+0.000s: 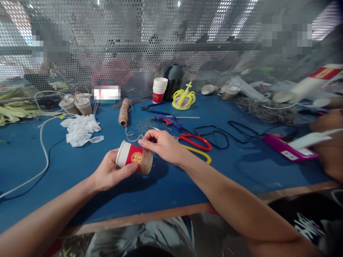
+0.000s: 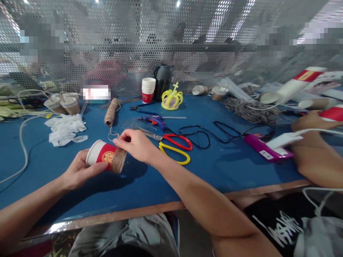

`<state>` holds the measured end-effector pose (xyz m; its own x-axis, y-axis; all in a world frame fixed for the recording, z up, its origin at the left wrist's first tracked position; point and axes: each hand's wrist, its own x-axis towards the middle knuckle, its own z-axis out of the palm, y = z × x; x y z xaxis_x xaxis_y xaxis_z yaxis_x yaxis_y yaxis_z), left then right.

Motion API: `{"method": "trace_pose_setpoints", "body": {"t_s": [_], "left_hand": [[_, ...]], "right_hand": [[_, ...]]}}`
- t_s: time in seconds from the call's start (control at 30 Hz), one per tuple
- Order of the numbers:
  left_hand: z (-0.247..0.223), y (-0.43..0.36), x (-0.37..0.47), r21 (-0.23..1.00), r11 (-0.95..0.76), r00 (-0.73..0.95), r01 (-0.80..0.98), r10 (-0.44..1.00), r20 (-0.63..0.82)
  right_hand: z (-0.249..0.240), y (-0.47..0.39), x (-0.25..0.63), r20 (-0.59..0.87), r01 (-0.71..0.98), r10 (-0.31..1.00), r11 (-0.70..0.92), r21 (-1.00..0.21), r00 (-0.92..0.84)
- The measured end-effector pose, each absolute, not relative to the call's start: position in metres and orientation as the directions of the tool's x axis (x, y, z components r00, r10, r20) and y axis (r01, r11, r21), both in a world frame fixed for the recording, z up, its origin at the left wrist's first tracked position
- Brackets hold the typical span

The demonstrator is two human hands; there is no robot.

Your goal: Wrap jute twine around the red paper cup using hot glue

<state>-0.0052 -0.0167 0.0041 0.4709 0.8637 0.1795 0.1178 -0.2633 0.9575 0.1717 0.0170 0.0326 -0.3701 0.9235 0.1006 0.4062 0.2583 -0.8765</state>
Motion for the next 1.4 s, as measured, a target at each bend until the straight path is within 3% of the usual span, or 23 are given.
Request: {"method": "trace_pose_setpoints", "body": {"t_s": [0.37,0.53,0.83,1.13,1.4], "left_hand": [[0.0057,-0.0175,-0.0083,0.798,-0.586,0.478,0.141,0.746,0.464],[0.0066,-0.0182,-0.0095,0.728,-0.664,0.502,0.172,0.695,0.515],[0.0060,-0.0177,-0.0106,0.710,-0.681,0.515,0.181,0.680,0.521],[0.0059,-0.0185,-0.0104,0.690,-0.698,0.527,0.194,0.667,0.527],[0.0061,-0.0197,-0.0078,0.796,-0.578,0.466,0.180,0.763,0.449]], "right_hand": [[0.0291,0.0124,0.1663,0.115,0.407,0.911,0.286,-0.868,-0.396],[0.0309,0.0103,0.1660,0.155,0.420,0.908,0.324,-0.848,-0.388],[0.0331,0.0077,0.1677,0.210,0.425,0.911,0.357,-0.832,-0.355],[0.0327,0.0090,0.1672,0.132,0.491,0.914,0.322,-0.809,-0.383],[0.0279,0.0129,0.1666,0.093,0.451,0.927,0.262,-0.853,-0.363]]}}
